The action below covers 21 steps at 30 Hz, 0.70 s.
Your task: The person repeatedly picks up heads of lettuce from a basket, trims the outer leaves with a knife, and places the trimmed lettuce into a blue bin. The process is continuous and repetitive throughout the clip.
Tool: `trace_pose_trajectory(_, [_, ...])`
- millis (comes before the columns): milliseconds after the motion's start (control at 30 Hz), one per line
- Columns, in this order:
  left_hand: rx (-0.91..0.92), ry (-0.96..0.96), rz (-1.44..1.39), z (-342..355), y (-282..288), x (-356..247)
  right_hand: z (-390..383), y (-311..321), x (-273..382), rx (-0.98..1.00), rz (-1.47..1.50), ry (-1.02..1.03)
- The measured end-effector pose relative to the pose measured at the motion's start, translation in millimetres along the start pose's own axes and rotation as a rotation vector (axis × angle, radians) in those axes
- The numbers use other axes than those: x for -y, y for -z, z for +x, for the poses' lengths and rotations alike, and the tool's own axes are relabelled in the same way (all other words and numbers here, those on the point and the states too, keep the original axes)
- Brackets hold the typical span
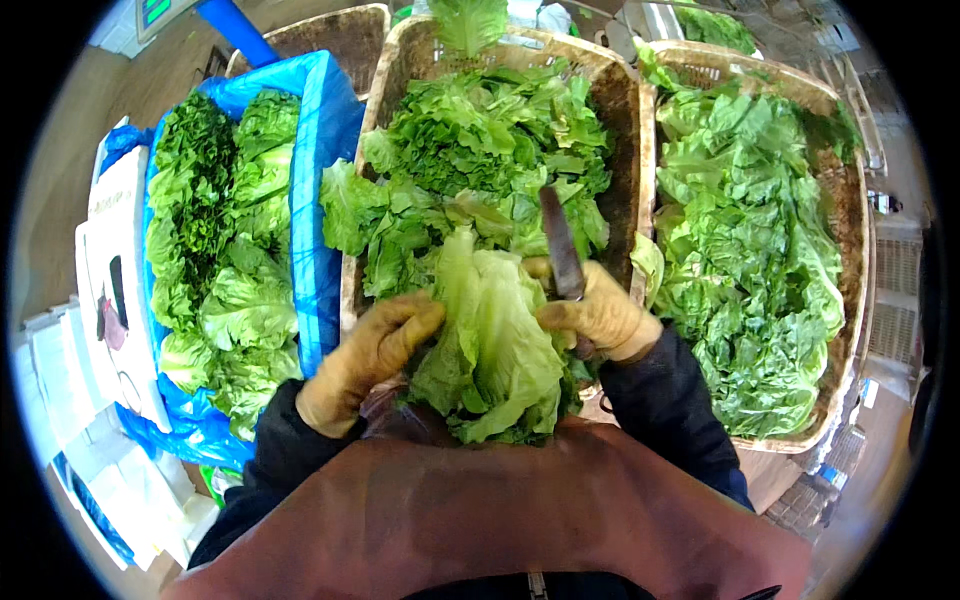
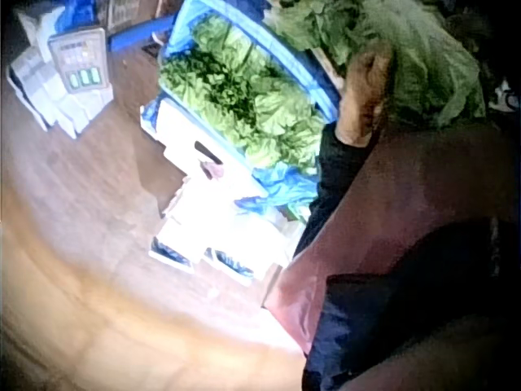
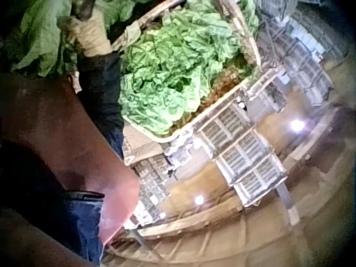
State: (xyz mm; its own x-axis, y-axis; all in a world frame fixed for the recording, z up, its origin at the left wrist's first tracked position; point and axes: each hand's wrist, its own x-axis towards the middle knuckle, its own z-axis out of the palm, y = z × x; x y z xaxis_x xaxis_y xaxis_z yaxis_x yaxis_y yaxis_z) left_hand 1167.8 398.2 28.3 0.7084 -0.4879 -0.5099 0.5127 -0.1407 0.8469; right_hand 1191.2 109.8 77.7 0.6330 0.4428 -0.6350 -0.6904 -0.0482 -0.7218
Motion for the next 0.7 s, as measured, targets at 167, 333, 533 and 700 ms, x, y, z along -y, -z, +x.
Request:
trace_pose_trajectory(167, [0.005,-0.238,0.108,25,24,-59,23,-3,-64,0.198,0.156,0.071])
trace_pose_trajectory(333, [-0.548,-0.385,0.678,67,57,-39,35,6,-73,0.258,0.274,0.217])
trace_pose_trajectory(533, [0.128,-0.178,-0.838,39,-36,22,89,24,-53,-0.084,0.166,0.377])
trace_pose_trajectory(700, [0.077,-0.316,-0.926,27,-3,-24,47,16,7,-0.447,-0.132,0.342])
